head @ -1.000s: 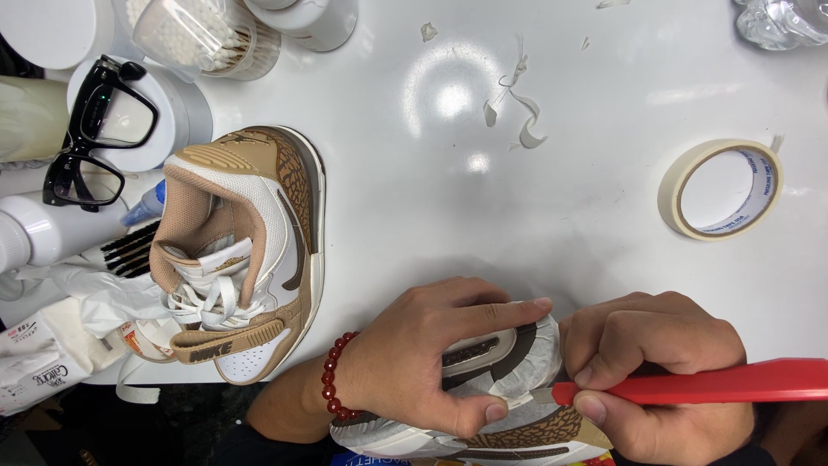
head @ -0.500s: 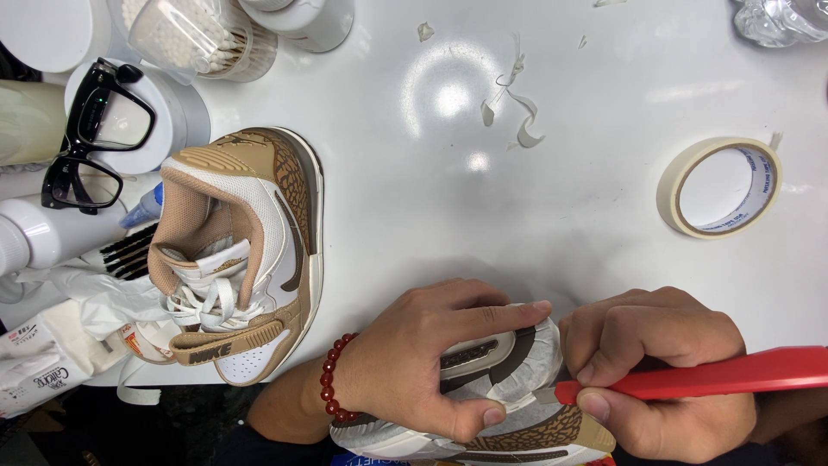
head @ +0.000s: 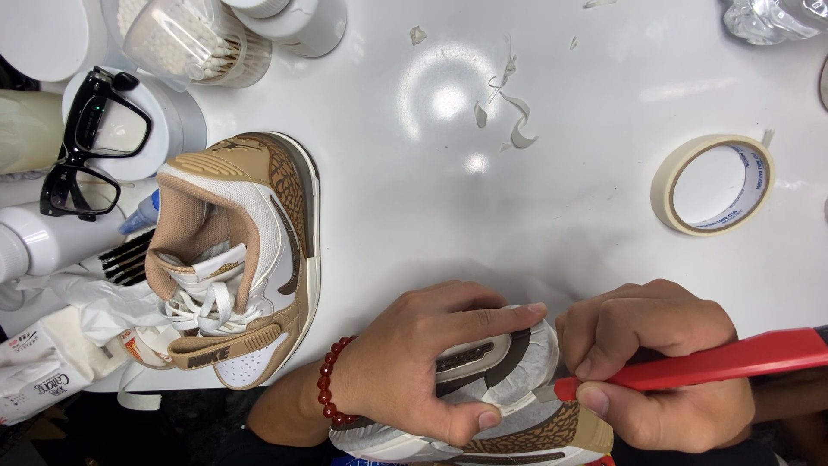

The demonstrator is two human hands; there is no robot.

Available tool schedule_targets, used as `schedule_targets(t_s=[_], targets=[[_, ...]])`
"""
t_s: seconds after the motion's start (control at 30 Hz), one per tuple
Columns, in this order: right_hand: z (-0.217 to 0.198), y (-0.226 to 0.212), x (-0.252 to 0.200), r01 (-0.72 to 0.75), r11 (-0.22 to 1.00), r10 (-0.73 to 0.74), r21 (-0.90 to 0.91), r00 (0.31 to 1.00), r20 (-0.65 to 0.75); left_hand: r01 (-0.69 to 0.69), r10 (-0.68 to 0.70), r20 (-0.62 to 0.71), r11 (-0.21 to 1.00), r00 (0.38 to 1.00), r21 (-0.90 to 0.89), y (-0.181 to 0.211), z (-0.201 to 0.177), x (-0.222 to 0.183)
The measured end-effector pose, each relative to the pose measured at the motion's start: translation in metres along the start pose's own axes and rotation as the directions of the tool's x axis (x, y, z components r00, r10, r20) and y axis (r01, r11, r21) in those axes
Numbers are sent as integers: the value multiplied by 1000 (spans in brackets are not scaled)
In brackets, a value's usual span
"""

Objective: The person holds a sneaker on their lap and uses a red utility knife to trim excess material along the edge of the midsole, rotating the shoe to work around the sole. They continue trimming different sections of the shoe's sole edge throughout the clip.

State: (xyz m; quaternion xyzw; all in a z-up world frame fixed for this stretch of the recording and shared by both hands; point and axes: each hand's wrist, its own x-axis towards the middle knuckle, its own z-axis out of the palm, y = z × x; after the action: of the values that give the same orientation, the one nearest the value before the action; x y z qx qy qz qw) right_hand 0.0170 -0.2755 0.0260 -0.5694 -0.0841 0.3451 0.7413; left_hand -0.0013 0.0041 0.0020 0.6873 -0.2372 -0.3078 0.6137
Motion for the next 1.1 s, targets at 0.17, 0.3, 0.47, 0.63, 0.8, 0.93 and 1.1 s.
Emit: schedule_targets(t_s=[0.17, 0.3, 0.47, 0.63, 0.8, 0.93, 1.1], targets=[[2, 1, -1, -7, 1000, 7, -9, 1000, -31, 26, -25, 17, 999, 1000, -25, -2, 2, 0], [0, 4, -4, -44, 999, 45, 25, 997, -58, 16, -16, 14, 1000, 1000, -24, -3, 3, -1], [2, 1, 1, -17, 997, 21, 70, 999, -47, 8, -7, 16, 1000, 1000, -25, -2, 1, 0], [0, 5, 0, -13, 996, 18, 90, 999, -50, -19, 19, 8, 999, 1000, -48, 5, -2, 5], [-1, 4, 3, -12, 997, 14, 70, 1000, -24, -20, 21, 22, 999, 1000, -50, 7, -3, 6], [0, 3, 3, -27, 993, 30, 116, 999, -19, -46, 47, 16, 998, 999, -44, 6, -3, 4], [3, -4, 7, -19, 992, 22, 128, 1000, -20, -44, 44, 14, 997, 999, -56, 5, -1, 3]])
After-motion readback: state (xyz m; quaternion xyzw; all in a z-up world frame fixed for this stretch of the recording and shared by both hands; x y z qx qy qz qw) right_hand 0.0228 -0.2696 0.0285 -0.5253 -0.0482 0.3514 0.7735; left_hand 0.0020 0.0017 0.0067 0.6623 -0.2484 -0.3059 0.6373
